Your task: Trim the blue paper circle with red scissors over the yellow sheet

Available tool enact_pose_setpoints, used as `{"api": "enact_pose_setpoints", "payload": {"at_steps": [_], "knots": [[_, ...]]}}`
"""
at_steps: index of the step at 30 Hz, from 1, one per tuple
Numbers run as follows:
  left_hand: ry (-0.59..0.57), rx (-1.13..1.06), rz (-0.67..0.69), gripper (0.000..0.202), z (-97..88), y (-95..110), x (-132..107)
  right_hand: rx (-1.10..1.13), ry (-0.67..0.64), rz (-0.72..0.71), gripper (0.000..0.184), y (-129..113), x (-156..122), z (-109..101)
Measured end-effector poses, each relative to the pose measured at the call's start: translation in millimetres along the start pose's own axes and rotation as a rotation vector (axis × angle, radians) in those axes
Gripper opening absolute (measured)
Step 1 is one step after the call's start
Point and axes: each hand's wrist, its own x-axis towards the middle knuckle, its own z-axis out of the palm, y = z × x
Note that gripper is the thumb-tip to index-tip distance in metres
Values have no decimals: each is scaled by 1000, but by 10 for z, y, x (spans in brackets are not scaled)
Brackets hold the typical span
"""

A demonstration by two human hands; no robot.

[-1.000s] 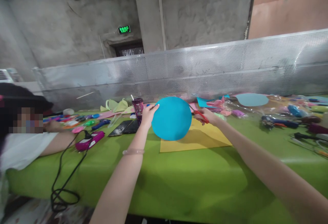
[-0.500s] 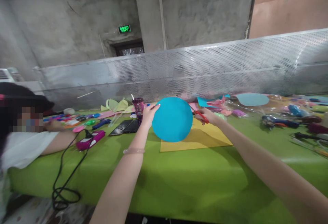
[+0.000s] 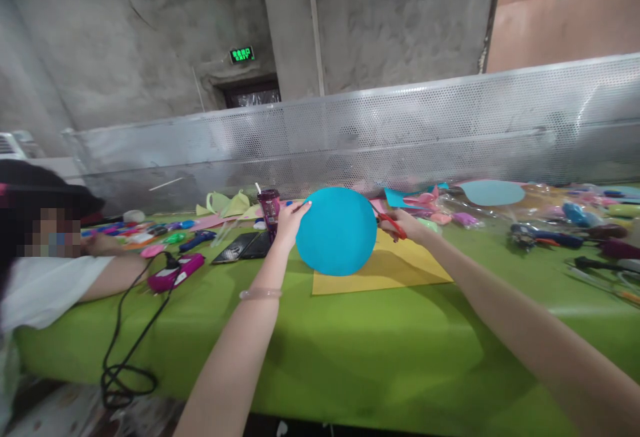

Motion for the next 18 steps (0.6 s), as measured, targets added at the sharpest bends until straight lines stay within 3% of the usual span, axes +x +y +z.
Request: {"api": "enact_pose_setpoints", "payload": {"at_steps": [18], "knots": [[-5, -10, 12, 34, 5, -1, 0, 26, -29, -25, 14, -22, -3, -2]]}}
